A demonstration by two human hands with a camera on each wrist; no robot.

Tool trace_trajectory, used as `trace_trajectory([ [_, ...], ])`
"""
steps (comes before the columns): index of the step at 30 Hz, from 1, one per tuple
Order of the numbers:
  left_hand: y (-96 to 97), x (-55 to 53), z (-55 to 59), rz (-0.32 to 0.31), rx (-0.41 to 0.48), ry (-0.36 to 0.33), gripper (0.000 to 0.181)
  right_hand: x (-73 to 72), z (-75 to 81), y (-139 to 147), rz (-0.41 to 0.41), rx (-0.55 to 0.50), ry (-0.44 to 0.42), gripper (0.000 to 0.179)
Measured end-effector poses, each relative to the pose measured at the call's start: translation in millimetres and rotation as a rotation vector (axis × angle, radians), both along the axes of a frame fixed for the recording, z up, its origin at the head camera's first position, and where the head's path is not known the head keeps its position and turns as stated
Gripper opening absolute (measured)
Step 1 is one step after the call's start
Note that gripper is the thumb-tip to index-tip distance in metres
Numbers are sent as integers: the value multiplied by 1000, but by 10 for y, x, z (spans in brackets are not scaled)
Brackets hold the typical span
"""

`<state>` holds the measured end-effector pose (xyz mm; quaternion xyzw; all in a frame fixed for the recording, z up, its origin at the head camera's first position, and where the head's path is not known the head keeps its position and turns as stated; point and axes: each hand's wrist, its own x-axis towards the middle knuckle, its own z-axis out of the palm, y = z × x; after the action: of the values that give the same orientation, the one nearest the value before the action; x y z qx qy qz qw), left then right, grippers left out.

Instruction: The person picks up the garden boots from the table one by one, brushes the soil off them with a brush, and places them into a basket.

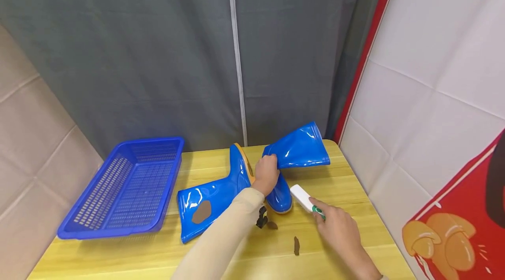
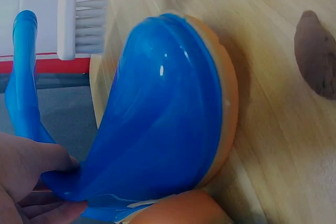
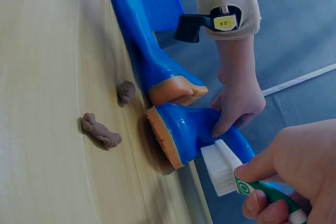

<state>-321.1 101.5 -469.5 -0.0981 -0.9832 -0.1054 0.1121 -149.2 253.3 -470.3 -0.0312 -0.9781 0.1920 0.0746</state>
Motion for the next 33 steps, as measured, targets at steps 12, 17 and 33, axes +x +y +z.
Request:
trace_trajectory([
  [12, -43, -39, 48, -16, 202, 44, 10, -19, 28, 17, 5, 2, -2, 40],
  [17, -86, -78, 133, -34, 293, 88, 9, -17, 47, 34, 22, 4, 19, 42],
  [33, -319, -314, 669, -62, 289, 210, 9, -136, 120, 33, 79, 30, 51, 42],
])
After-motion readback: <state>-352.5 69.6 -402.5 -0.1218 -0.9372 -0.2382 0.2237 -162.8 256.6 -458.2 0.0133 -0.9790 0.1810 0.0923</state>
